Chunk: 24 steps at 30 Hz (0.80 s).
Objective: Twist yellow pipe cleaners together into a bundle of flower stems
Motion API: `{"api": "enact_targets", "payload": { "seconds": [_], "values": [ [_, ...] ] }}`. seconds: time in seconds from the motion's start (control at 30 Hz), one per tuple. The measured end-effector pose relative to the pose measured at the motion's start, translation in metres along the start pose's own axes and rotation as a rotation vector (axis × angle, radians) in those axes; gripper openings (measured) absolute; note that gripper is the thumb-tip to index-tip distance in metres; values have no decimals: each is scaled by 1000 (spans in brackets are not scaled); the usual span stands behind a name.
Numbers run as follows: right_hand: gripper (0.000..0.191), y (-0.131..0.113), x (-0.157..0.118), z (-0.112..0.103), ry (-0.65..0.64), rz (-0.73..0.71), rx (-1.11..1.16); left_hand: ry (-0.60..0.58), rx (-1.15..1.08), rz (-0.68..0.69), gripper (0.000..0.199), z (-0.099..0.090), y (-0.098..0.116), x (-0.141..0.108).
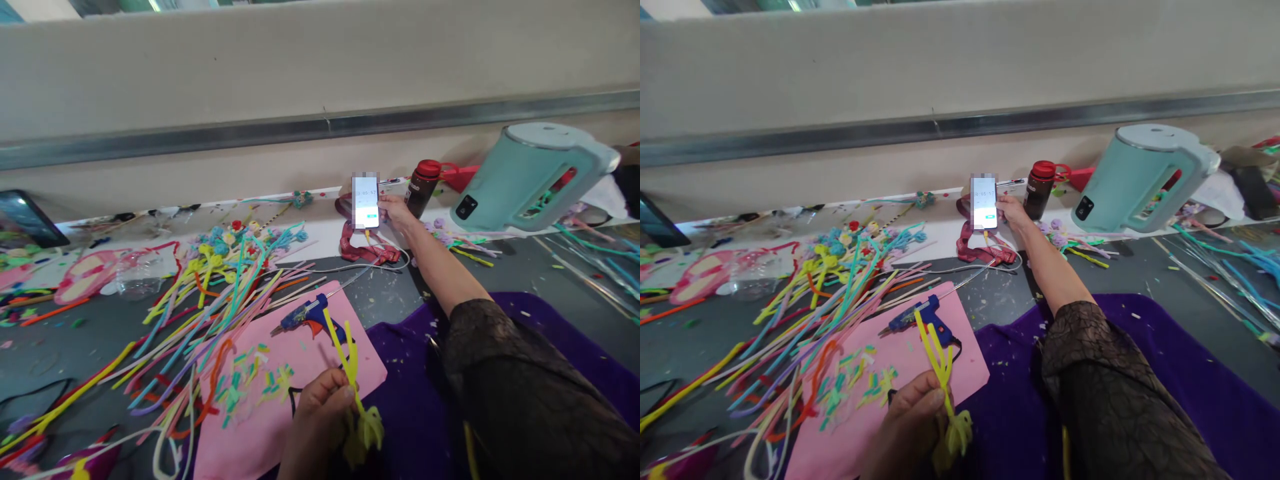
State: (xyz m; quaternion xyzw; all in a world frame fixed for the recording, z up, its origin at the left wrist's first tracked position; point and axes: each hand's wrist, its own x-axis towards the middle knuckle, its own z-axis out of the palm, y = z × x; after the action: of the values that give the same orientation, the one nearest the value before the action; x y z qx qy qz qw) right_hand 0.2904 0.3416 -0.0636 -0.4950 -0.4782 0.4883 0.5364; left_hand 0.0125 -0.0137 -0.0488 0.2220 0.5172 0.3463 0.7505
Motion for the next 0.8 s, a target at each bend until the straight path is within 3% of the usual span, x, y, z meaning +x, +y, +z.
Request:
{"api": "enact_targets", "payload": {
  "seconds": [0.37,0.8],
  "values": [
    [16,-3,-6,5,11,-20,-21,42,47,28,28,1,1,3],
    [3,1,-10,10,98,-103,-191,15,19,31,27,2,4,-3]
  ]
}}
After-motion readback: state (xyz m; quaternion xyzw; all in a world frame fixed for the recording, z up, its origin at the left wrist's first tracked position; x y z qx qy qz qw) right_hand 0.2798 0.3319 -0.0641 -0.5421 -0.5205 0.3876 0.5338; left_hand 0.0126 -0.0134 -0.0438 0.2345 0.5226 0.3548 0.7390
